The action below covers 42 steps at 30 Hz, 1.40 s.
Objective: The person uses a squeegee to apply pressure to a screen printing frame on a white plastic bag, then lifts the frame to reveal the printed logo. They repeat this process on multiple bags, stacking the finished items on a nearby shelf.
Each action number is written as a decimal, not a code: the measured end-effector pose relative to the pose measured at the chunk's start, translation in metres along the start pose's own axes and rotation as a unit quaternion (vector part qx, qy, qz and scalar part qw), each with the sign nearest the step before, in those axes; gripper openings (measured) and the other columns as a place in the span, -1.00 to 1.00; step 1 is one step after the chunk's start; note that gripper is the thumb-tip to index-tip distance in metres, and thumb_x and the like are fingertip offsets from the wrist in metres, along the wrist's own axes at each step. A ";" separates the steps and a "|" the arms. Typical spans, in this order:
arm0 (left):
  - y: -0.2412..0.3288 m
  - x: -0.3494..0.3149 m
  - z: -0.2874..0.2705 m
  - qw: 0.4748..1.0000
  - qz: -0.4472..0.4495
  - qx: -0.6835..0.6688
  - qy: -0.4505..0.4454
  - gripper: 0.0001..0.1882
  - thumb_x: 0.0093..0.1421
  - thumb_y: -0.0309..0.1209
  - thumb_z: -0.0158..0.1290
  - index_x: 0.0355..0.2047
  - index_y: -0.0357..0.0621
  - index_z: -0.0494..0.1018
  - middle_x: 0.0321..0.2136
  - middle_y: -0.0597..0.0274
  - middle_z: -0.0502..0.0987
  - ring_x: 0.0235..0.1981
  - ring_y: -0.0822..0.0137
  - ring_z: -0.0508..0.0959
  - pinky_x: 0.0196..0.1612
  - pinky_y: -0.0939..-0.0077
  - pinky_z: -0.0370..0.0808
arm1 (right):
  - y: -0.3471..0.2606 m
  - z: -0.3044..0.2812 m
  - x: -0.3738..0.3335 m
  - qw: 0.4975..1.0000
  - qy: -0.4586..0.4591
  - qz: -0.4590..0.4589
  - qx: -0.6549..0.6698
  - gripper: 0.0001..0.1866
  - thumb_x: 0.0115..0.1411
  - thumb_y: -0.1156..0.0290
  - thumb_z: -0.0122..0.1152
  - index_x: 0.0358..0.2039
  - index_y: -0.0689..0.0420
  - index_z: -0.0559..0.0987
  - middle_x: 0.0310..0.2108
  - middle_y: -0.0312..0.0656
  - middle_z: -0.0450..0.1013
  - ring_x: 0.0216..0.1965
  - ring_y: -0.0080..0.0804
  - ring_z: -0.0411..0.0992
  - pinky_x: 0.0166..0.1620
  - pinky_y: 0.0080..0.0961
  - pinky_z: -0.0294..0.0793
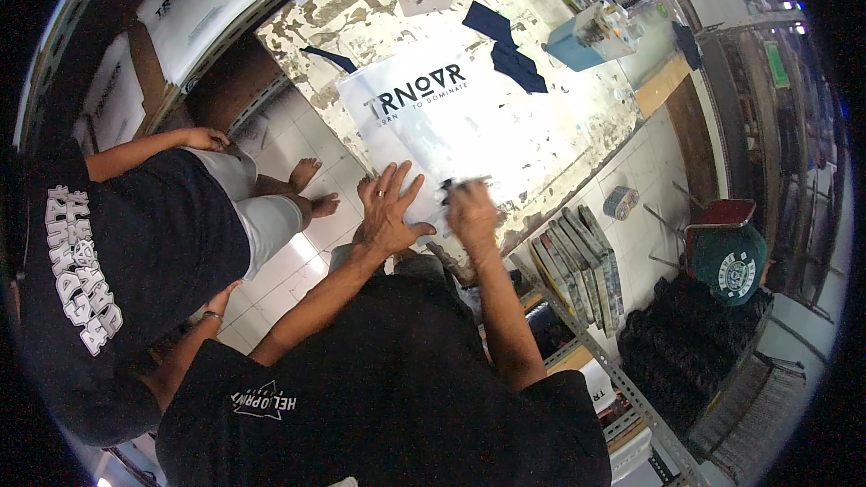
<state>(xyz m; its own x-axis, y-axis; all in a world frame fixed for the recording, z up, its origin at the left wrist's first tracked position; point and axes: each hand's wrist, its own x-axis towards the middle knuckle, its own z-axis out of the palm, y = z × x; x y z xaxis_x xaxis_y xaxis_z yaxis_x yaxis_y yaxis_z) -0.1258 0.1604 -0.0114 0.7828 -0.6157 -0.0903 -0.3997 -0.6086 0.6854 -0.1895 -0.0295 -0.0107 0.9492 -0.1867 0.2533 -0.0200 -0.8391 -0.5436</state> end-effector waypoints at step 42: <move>-0.001 0.002 0.000 1.000 0.004 0.000 -0.001 0.05 -0.24 0.00 0.43 0.30 -0.01 0.34 0.44 0.09 0.08 0.46 0.06 0.00 0.40 0.02 -0.12 | 0.000 -0.013 -0.018 0.976 0.047 0.155 -0.147 -0.73 0.02 0.52 0.35 -0.20 0.10 0.69 -0.26 0.01 0.45 -0.19 0.01 0.42 -0.20 -0.08 0.47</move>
<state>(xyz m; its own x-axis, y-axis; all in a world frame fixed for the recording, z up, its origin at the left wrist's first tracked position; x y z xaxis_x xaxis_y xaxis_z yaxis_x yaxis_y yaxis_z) -0.1235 0.1601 -0.0121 0.7784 -0.6217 -0.0867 -0.4058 -0.6038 0.6861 -0.2104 -0.0328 -0.0047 0.8504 -0.4893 0.1935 -0.4035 -0.8424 -0.3570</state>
